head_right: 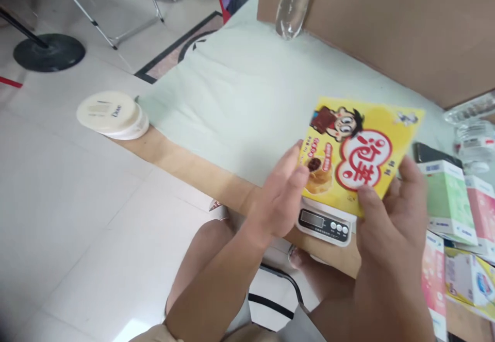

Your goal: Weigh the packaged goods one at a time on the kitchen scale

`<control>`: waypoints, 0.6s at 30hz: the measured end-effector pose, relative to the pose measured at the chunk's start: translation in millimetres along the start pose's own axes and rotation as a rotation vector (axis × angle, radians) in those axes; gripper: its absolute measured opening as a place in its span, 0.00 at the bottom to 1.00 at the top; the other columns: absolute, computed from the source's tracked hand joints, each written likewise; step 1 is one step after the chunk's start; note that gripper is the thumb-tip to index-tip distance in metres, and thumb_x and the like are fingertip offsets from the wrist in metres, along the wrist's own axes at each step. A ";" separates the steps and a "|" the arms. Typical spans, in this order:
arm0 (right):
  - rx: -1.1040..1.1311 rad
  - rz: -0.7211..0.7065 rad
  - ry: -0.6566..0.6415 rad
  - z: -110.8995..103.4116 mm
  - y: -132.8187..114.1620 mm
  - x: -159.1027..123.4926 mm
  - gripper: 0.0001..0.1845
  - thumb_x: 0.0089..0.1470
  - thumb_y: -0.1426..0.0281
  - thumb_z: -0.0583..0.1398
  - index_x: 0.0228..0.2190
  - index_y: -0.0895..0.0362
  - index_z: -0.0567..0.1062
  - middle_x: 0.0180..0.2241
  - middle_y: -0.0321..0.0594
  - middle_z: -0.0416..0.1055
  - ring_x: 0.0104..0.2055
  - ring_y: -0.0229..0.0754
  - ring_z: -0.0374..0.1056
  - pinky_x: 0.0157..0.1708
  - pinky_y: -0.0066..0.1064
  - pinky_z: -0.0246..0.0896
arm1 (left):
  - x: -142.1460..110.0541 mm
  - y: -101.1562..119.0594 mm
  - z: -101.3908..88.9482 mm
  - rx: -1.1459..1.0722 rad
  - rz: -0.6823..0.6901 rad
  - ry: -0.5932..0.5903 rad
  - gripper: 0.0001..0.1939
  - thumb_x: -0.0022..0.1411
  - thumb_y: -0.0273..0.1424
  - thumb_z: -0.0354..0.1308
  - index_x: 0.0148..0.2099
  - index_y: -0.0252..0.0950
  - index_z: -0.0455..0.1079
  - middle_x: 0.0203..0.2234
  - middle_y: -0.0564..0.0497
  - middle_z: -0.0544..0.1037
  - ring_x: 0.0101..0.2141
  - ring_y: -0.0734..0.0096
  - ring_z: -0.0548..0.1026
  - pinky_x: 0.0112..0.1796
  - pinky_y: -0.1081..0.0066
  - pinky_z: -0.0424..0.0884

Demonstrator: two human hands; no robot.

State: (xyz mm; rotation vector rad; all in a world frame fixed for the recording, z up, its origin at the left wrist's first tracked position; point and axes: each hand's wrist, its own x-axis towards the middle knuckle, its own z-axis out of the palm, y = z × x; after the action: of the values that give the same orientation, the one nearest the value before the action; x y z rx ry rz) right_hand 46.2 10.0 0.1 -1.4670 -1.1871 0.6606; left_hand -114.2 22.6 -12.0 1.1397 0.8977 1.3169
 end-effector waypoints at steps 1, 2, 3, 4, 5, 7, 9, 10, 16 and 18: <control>0.025 -0.007 -0.082 16.6 -3.8 9.8 0.32 0.57 0.65 0.65 0.60 0.30 0.71 0.58 0.29 0.76 0.68 0.52 0.69 0.67 0.63 0.66 | 0.6 2.9 -11.3 -0.038 0.006 0.088 0.26 0.76 0.47 0.44 0.65 0.38 0.66 0.64 0.43 0.74 0.69 0.56 0.67 0.70 0.59 0.63; 0.050 -0.017 -0.167 35.4 -6.0 20.6 0.34 0.54 0.64 0.67 0.61 0.32 0.70 0.55 0.31 0.78 0.64 0.54 0.73 0.63 0.62 0.72 | 1.6 4.8 -23.4 -0.071 -0.001 0.175 0.26 0.77 0.47 0.42 0.67 0.40 0.64 0.66 0.45 0.73 0.71 0.57 0.65 0.71 0.58 0.62; 0.066 -0.012 -0.254 56.2 -6.9 31.6 0.37 0.53 0.63 0.69 0.62 0.34 0.70 0.53 0.33 0.79 0.61 0.55 0.76 0.60 0.60 0.74 | 2.8 5.6 -36.1 -0.097 -0.016 0.259 0.27 0.78 0.47 0.40 0.69 0.41 0.62 0.67 0.47 0.72 0.71 0.57 0.65 0.71 0.57 0.62; 0.076 0.000 -0.344 78.4 -7.0 42.3 0.37 0.52 0.60 0.70 0.63 0.37 0.70 0.53 0.36 0.79 0.58 0.55 0.77 0.58 0.59 0.75 | 4.0 5.7 -48.9 -0.116 -0.037 0.337 0.28 0.78 0.47 0.37 0.71 0.43 0.60 0.68 0.49 0.71 0.71 0.58 0.65 0.71 0.57 0.64; 0.093 0.012 -0.440 101.8 -6.8 52.2 0.38 0.52 0.58 0.71 0.63 0.40 0.70 0.52 0.38 0.80 0.55 0.55 0.79 0.56 0.58 0.76 | 5.0 5.3 -61.5 -0.129 -0.060 0.413 0.28 0.79 0.46 0.34 0.72 0.44 0.58 0.69 0.51 0.70 0.71 0.59 0.66 0.70 0.56 0.65; 0.129 0.034 -0.605 149.4 -6.3 68.7 0.39 0.50 0.54 0.72 0.61 0.44 0.72 0.49 0.40 0.82 0.52 0.55 0.80 0.55 0.57 0.77 | 5.6 2.9 -84.3 -0.136 -0.110 0.563 0.29 0.79 0.45 0.31 0.74 0.47 0.54 0.73 0.55 0.64 0.73 0.60 0.62 0.71 0.55 0.64; 0.138 0.044 -0.725 194.8 -6.2 80.9 0.39 0.47 0.52 0.73 0.59 0.46 0.74 0.47 0.39 0.83 0.50 0.54 0.81 0.55 0.56 0.77 | 4.7 -1.2 -101.6 -0.123 -0.173 0.714 0.30 0.78 0.46 0.31 0.77 0.48 0.49 0.77 0.58 0.55 0.77 0.61 0.53 0.73 0.53 0.60; 0.137 0.048 -0.766 215.5 -6.1 85.7 0.37 0.47 0.51 0.74 0.57 0.46 0.75 0.46 0.38 0.83 0.49 0.54 0.81 0.55 0.56 0.76 | 3.9 -3.6 -107.8 -0.109 -0.210 0.768 0.32 0.78 0.47 0.30 0.78 0.48 0.46 0.78 0.59 0.50 0.78 0.61 0.47 0.74 0.53 0.58; 0.123 0.043 -0.920 302.7 -4.2 101.7 0.21 0.54 0.57 0.71 0.49 0.46 0.81 0.44 0.33 0.84 0.49 0.47 0.80 0.61 0.52 0.73 | 4.7 -10.4 -126.2 -0.019 -0.306 0.745 0.37 0.76 0.49 0.19 0.80 0.44 0.32 0.80 0.59 0.39 0.78 0.63 0.39 0.73 0.57 0.60; 0.059 0.008 -0.910 318.9 -4.0 101.3 0.12 0.58 0.61 0.68 0.44 0.49 0.83 0.43 0.34 0.84 0.48 0.47 0.80 0.61 0.52 0.72 | 7.5 -8.0 -132.6 -0.033 -0.298 0.741 0.36 0.76 0.46 0.18 0.80 0.45 0.34 0.79 0.59 0.41 0.78 0.64 0.39 0.73 0.58 0.61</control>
State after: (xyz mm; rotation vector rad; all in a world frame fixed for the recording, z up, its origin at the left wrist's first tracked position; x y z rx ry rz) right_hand -201.6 226.9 -59.5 -1.1204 -1.8097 1.4386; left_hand -239.2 45.8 -51.2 0.4409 1.5042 1.5074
